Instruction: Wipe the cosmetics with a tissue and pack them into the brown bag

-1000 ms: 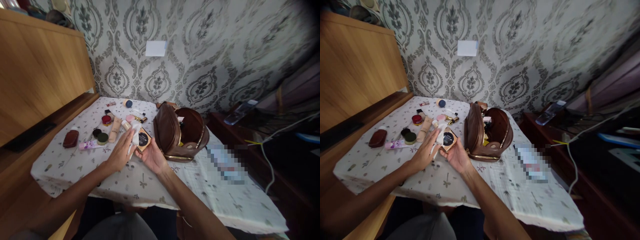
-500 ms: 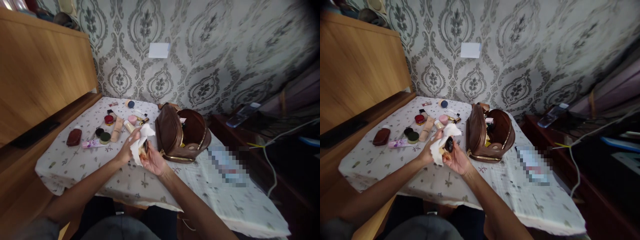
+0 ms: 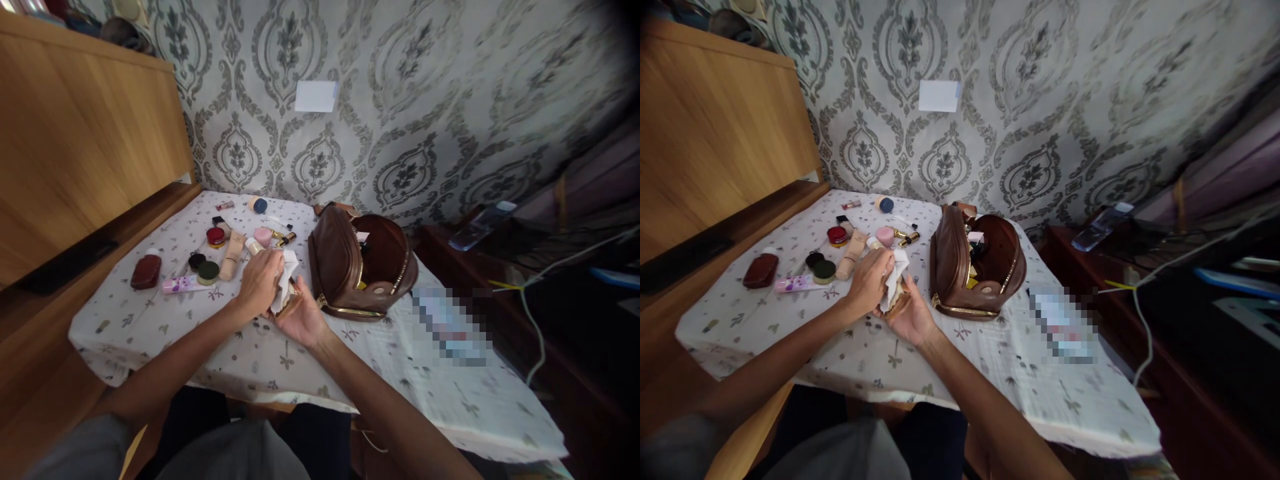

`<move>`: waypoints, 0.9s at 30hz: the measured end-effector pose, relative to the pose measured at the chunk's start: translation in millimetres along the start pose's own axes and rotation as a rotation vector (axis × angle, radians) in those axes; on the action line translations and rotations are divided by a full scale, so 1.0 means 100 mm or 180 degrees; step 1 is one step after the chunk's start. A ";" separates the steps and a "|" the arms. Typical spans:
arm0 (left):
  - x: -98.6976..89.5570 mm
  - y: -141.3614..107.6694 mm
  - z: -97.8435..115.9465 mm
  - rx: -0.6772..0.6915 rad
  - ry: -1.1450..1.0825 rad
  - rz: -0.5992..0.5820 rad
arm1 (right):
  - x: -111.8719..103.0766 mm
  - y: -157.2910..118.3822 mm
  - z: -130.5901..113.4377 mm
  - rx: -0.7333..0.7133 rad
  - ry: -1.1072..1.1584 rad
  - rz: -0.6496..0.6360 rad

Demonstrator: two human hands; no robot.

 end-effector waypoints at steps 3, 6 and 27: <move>0.04 -0.09 0.08 0.0250 0.0434 -0.0352 | -0.03 0.02 -0.08 -0.0385 0.0181 0.0078; 0.07 -0.24 0.11 0.0586 0.0696 -0.0700 | -0.07 -0.01 -0.18 -0.0633 0.0144 0.0243; -0.19 -0.37 -0.42 -0.1351 -0.2089 -0.0479 | 0.00 -0.07 -0.12 -0.0468 -0.0863 -0.0343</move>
Point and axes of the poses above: each hand's wrist, its own y-axis towards the middle knuckle, its own x-axis out of the palm, z = x × y, the point moved 1 cm from there along y, towards the middle knuckle, and after that the axes turned 5 degrees about x, right-handed, at the moved point
